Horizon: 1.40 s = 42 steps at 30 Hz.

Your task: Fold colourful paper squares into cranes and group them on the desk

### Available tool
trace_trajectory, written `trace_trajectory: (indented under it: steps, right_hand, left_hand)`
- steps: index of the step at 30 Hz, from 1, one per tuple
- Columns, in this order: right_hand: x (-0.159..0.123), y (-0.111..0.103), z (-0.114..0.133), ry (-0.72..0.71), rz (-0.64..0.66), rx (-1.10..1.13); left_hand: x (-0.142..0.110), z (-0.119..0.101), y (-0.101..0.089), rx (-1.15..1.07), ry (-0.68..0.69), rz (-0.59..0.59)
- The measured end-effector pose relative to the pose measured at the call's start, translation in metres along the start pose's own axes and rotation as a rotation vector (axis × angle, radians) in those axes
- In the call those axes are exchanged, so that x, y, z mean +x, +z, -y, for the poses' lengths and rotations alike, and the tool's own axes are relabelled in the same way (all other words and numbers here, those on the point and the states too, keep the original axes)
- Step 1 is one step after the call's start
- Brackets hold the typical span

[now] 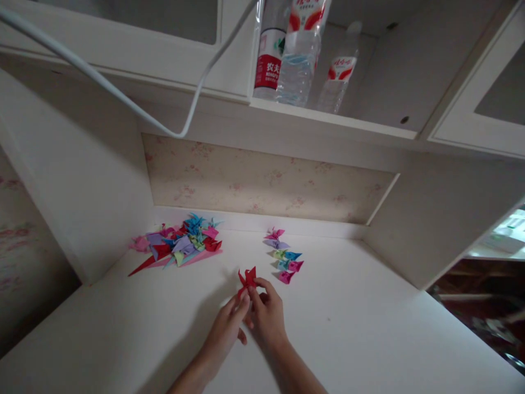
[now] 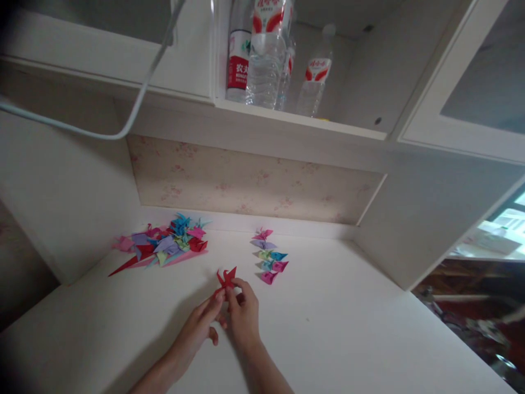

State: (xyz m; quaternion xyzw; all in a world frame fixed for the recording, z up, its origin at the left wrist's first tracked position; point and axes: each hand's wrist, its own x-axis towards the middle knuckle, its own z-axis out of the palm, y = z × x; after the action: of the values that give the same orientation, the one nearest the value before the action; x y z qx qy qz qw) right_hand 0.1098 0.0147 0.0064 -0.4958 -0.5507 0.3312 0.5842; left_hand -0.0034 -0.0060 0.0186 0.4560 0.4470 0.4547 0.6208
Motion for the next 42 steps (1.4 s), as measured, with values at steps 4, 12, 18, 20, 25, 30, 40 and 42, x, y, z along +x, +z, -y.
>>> trace_trajectory:
  steps: [4, 12, 18, 20, 25, 30, 40, 42]
  right_hand:
    - [-0.005, 0.002, 0.000, -0.072, -0.003, -0.004]
    - [-0.004, 0.002, -0.004, -0.107, 0.094, -0.003]
    - [-0.007, -0.001, -0.005, -0.032, 0.152, -0.020]
    - [-0.009, -0.001, -0.004, -0.040, 0.171, -0.017]
    - [-0.010, -0.001, -0.001, -0.063, 0.175, -0.023]
    - [-0.009, -0.001, -0.002, -0.085, 0.164, -0.027]
    - [-0.012, -0.001, 0.001, -0.157, 0.168, -0.015]
    - [-0.013, 0.000, 0.001, -0.124, 0.165, -0.003]
  left_hand:
    - [0.010, 0.011, -0.003, 0.107, 0.007, -0.110]
    - [0.016, 0.003, -0.011, -0.055, 0.012, -0.232]
    - [0.016, -0.002, -0.018, -0.146, 0.063, -0.295]
    - [0.016, -0.003, -0.019, -0.216, 0.054, -0.279]
    - [0.015, -0.007, -0.017, -0.355, -0.005, -0.245]
    - [0.015, -0.005, -0.017, -0.311, -0.007, -0.221]
    - [0.016, -0.003, -0.015, -0.273, -0.017, -0.204]
    - [0.017, -0.001, -0.015, -0.294, -0.007, -0.205]
